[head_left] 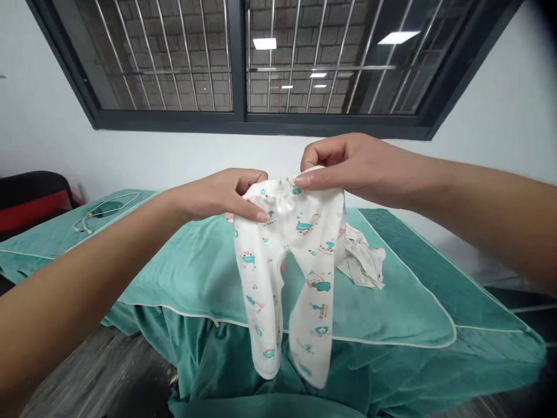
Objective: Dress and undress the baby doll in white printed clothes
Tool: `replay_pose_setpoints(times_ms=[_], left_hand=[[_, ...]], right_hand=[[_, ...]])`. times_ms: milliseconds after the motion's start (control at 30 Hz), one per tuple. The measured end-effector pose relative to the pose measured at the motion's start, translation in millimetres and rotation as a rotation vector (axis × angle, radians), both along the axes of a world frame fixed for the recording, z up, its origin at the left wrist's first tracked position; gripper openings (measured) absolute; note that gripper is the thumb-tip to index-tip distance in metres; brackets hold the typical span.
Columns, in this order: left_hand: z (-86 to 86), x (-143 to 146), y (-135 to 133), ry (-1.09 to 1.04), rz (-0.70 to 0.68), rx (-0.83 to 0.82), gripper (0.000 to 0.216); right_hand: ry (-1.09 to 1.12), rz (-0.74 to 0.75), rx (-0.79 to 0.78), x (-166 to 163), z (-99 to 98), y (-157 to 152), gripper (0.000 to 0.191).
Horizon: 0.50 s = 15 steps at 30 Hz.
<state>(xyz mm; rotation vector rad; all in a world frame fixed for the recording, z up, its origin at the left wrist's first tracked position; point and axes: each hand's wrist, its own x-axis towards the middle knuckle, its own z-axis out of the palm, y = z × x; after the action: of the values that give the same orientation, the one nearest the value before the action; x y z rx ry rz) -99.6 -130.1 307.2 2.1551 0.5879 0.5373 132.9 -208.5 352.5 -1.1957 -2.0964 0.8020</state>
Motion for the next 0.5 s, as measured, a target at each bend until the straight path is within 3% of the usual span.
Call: replay_pose_setpoints(times_ms=[167,333,433,500], left_hand=[[-7.8,-5,6,0.028,-0.107,-0.068,0.026],[-25.9,-9,1,0.204,-0.208,0.108,0.023],[-41.4,-14,5,0.273,-0.075,0.269,0.032],[-48.7,-16,9,0.249,0.065,0.293,0.039]], right_hand=[[-0.243,-0.062,0.074,2,8.0,-11,0.037],[-0.554,0.034,0.138,26,4.3,-4,0.04],[-0.716,0.053,0.04,43,-6.5,12,0.037],[-0.815,0.054,-0.037,47,-12.5,22,0.04]])
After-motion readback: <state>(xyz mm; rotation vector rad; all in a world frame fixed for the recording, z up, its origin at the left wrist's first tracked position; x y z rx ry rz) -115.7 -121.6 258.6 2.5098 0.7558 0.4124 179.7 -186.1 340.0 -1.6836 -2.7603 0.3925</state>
